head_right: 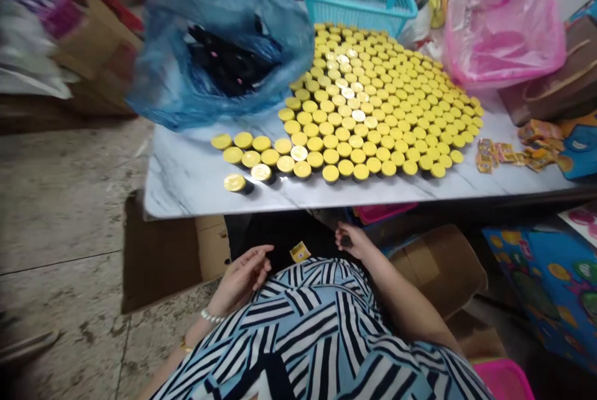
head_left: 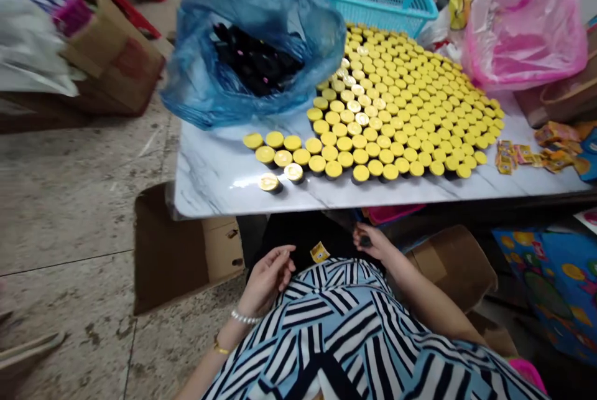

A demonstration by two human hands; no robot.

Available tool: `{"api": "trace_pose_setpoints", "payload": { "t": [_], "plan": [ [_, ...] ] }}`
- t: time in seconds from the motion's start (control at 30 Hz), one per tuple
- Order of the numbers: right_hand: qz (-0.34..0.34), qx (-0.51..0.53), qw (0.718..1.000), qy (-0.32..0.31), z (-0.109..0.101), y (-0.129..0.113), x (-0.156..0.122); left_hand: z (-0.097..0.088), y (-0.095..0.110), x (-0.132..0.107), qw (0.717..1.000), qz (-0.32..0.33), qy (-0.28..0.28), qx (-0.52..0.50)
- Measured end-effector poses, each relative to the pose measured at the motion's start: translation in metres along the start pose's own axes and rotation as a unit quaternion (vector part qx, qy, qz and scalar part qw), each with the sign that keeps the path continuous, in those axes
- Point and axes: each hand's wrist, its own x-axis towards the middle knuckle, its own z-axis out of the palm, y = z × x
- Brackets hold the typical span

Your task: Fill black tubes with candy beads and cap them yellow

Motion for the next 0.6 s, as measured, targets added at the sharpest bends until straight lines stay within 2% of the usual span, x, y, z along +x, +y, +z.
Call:
{"api": "trace_pose_setpoints", "payload": {
  "t": [0.07,0.13,0.17,0.23,0.3,0.37,0.4,0.47,0.53,0.6],
  "plan": [
    [-0.002,0.003,1.0,0.023,-0.015,0.002,-0.003,0.0,0.005,-0.005,0.997,0.047,0.057,0.038],
    [-0.013,-0.005,0.999,0.036,-0.02,0.005,-0.008,0.005,0.016,-0.017,0.979,0.139,0.108,0.099],
    [-0.02,-0.014,0.999,0.037,-0.02,0.006,-0.011,0.009,0.024,-0.024,0.961,0.199,0.136,0.137],
    [-0.033,-0.043,0.998,0.029,-0.014,0.008,-0.016,0.017,0.046,-0.036,0.901,0.326,0.194,0.212],
    [-0.05,-0.083,0.995,0.014,-0.002,0.007,-0.021,0.022,0.074,-0.041,0.82,0.441,0.239,0.275],
    [-0.07,-0.118,0.991,0.005,0.013,0.003,-0.026,0.023,0.104,-0.036,0.74,0.531,0.265,0.317],
    [-0.082,-0.136,0.987,0.004,0.021,-0.001,-0.029,0.022,0.117,-0.03,0.707,0.554,0.279,0.34],
    [-0.115,-0.19,0.975,0.003,0.038,-0.013,-0.038,0.021,0.139,-0.013,0.676,0.562,0.285,0.383],
    [-0.155,-0.253,0.955,-0.011,0.053,-0.026,-0.049,0.02,0.151,0.004,0.672,0.557,0.264,0.411],
    [-0.182,-0.283,0.941,-0.032,0.065,-0.039,-0.058,0.021,0.154,0.019,0.672,0.551,0.25,0.427]
  ]
}}
